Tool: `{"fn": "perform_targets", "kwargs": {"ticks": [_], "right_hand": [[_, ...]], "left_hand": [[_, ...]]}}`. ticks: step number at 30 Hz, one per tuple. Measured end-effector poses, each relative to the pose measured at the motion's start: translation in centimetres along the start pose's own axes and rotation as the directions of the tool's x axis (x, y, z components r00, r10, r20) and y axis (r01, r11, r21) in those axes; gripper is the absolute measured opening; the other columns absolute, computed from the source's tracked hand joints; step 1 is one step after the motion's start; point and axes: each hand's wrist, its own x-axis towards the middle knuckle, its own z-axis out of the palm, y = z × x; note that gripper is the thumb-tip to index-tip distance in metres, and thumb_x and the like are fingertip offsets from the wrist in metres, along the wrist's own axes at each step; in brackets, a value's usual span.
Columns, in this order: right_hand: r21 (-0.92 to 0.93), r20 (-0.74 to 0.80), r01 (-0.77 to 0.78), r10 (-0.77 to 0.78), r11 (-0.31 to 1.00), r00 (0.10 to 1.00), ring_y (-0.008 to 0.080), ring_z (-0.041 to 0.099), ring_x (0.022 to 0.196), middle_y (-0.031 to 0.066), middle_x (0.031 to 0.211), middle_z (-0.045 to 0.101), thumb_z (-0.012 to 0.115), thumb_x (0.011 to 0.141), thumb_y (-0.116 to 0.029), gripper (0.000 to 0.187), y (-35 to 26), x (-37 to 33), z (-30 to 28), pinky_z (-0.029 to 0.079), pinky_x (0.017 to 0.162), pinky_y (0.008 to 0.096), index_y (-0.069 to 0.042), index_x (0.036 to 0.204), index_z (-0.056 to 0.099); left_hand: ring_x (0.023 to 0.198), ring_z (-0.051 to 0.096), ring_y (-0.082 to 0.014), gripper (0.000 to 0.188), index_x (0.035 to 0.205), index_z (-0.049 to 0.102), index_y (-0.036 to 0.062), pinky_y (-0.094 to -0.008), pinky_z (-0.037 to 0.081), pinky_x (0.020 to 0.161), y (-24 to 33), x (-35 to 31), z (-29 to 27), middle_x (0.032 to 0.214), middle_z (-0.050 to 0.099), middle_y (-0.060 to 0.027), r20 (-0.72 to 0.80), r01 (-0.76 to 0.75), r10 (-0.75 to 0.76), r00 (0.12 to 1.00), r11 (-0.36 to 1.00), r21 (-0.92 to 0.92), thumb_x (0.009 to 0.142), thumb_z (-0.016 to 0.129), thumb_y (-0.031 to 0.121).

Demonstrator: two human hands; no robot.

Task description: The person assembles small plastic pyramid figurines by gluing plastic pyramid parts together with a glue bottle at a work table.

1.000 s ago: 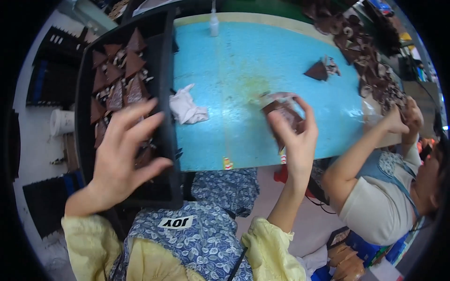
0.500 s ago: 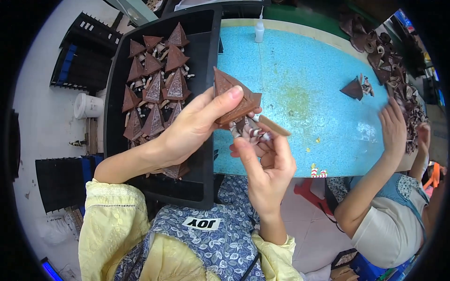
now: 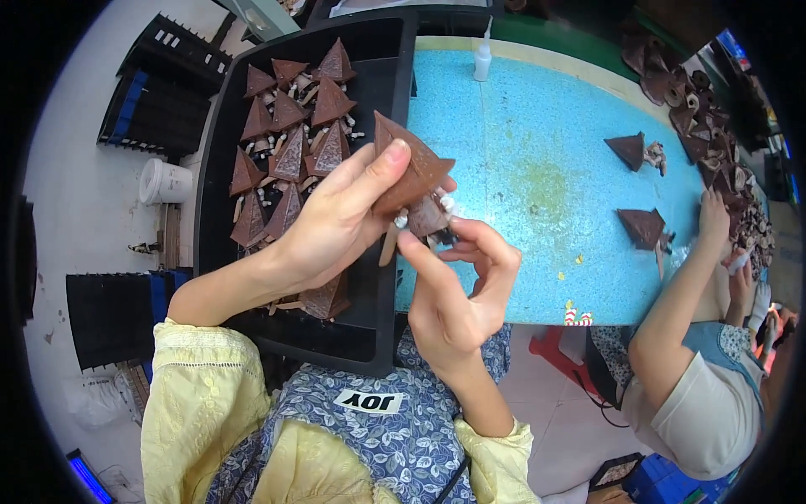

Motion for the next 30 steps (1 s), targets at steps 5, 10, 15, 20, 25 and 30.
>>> {"fn": "perform_targets", "kwargs": {"ticks": [5, 10, 15, 20, 25, 30], "right_hand": [[0.005, -0.130, -0.274, 0.273, 0.962, 0.953, 0.0194, 0.058, 0.087, 0.0165, 0.117, 0.049, 0.064, 0.074, 0.014, 0.030, 1.4, -0.4, -1.9, 0.048, 0.073, 0.0263, 0.000, 0.101, 0.063], [0.063, -0.233, -0.432, 0.434, 0.900, 0.870, 0.0179, 0.057, 0.092, 0.0152, 0.117, 0.051, 0.060, 0.082, 0.010, 0.020, 5.1, 0.6, -3.8, 0.048, 0.072, 0.0260, 0.002, 0.100, 0.061], [-0.112, -0.305, -0.425, 0.376, 0.898, 0.875, 0.0167, 0.057, 0.096, 0.0122, 0.111, 0.056, 0.061, 0.084, 0.006, 0.016, 8.4, 0.9, -7.8, 0.049, 0.072, 0.0261, 0.003, 0.099, 0.062], [-0.559, -0.519, -0.556, 0.262, 0.615, 0.813, 0.0297, 0.049, 0.105, 0.0184, 0.109, 0.054, 0.073, 0.080, -0.026, 0.053, 17.1, 2.7, -13.3, 0.043, 0.088, 0.0382, 0.003, 0.118, 0.052], [-0.578, -0.351, -0.654, 0.575, 0.488, 0.739, 0.0357, 0.042, 0.110, 0.0255, 0.111, 0.051, 0.076, 0.075, -0.041, 0.060, 21.8, 5.0, -15.5, 0.039, 0.093, 0.0429, 0.003, 0.113, 0.058], [-0.441, -0.289, -0.533, 0.448, 0.722, 0.846, 0.0198, 0.061, 0.083, 0.0174, 0.098, 0.062, 0.078, 0.075, -0.022, 0.041, 21.0, 2.0, -14.4, 0.051, 0.070, 0.0274, 0.002, 0.105, 0.063]], "left_hand": [[0.080, 0.066, -0.0162, 0.051, 0.106, 0.045, -0.0055, -0.0221, 0.037, 0.036, 4.0, 4.2, -3.3, 0.108, 0.061, -0.0194, -0.172, -0.055, 0.113, 0.979, 0.950, 0.309, 0.096, 0.048, 0.045], [0.076, 0.067, -0.0185, 0.061, 0.073, 0.063, -0.0066, -0.0306, 0.040, 0.042, 5.5, 12.9, -11.0, 0.067, 0.063, -0.0185, -0.264, 0.120, 0.119, 0.957, 0.666, 0.736, 0.094, 0.046, 0.047], [0.088, 0.064, -0.0425, 0.064, 0.090, 0.065, -0.0083, -0.0450, 0.049, 0.078, 4.5, 17.3, -14.4, 0.084, 0.065, -0.0272, -0.159, 0.065, 0.318, 0.935, 0.287, 0.956, 0.092, 0.046, 0.052], [0.079, 0.064, -0.0453, 0.039, 0.100, 0.050, 0.0002, -0.0539, 0.052, 0.069, 2.3, 17.1, -13.5, 0.081, 0.065, -0.0246, 0.028, 0.144, 0.525, 0.851, -0.283, 0.948, 0.097, 0.040, 0.038], [0.071, 0.067, -0.0364, 0.031, 0.097, 0.054, 0.0031, -0.0448, 0.055, 0.058, 4.0, 16.0, -11.7, 0.077, 0.067, -0.0165, 0.233, 0.122, 0.467, 0.853, -0.613, 0.780, 0.095, 0.047, 0.033], [0.084, 0.062, -0.0377, 0.025, 0.103, 0.060, 0.0096, -0.0471, 0.050, 0.071, 6.1, 11.6, -8.1, 0.089, 0.066, -0.0164, 0.254, -0.013, 0.560, 0.789, -0.398, 0.918, 0.094, 0.047, 0.029]]}}
